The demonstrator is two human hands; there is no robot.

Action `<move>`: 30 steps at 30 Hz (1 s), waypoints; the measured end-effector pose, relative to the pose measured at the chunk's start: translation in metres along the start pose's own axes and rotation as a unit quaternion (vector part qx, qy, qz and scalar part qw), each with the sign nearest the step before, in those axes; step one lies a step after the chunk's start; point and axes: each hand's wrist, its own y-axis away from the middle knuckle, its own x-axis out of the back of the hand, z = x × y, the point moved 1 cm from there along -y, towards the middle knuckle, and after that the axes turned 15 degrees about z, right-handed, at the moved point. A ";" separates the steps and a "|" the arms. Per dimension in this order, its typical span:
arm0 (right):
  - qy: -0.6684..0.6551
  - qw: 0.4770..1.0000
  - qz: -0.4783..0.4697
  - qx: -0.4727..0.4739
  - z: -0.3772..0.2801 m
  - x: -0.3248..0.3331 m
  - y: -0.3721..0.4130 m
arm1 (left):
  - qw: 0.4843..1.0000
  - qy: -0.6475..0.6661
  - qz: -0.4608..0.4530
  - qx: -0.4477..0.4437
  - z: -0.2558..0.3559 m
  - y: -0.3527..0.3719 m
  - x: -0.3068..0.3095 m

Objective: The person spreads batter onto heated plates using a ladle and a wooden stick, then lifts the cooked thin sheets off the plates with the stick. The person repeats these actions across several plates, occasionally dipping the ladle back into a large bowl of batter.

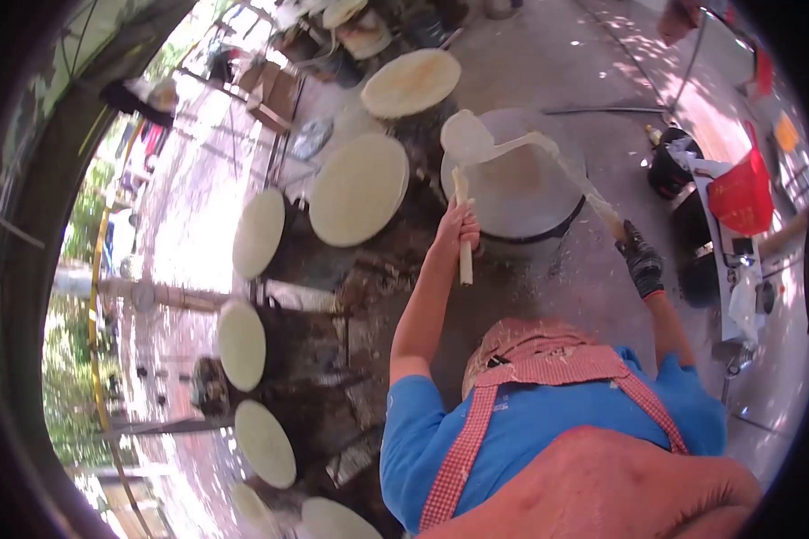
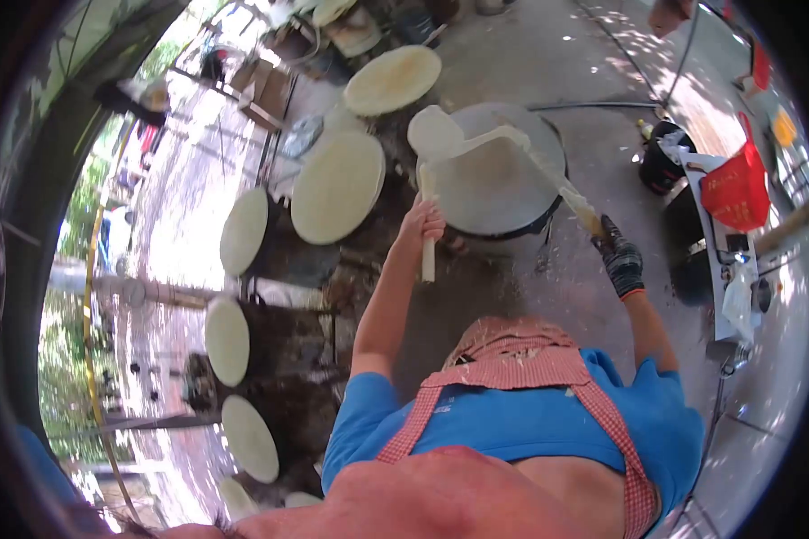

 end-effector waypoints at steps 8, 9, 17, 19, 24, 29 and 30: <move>0.193 0.950 -0.205 -0.133 -0.059 -0.062 -0.024 | 0.887 -0.393 0.139 -0.200 -0.017 -0.178 -0.048; 0.196 0.948 -0.199 -0.154 -0.046 -0.071 -0.024 | 0.887 -0.397 0.129 -0.200 -0.018 -0.198 -0.035; 0.068 0.941 -0.104 -0.315 -0.037 -0.155 -0.025 | 0.629 -0.650 0.192 -0.380 0.024 -0.155 -0.046; 0.105 0.953 -0.106 -0.264 -0.012 -0.154 -0.027 | 0.642 -0.563 0.205 -0.478 0.042 -0.153 -0.052; -0.025 0.993 -0.014 -0.111 -0.001 -0.244 -0.005 | 0.496 -0.388 0.152 -0.761 0.078 -0.121 -0.012; 0.044 0.989 -0.121 -0.077 -0.040 -0.178 -0.067 | 0.844 -0.410 0.127 -0.321 0.018 -0.044 0.098; 0.009 0.981 -0.135 -0.138 -0.040 -0.153 -0.072 | 0.827 -0.431 0.134 -0.334 0.011 -0.026 0.111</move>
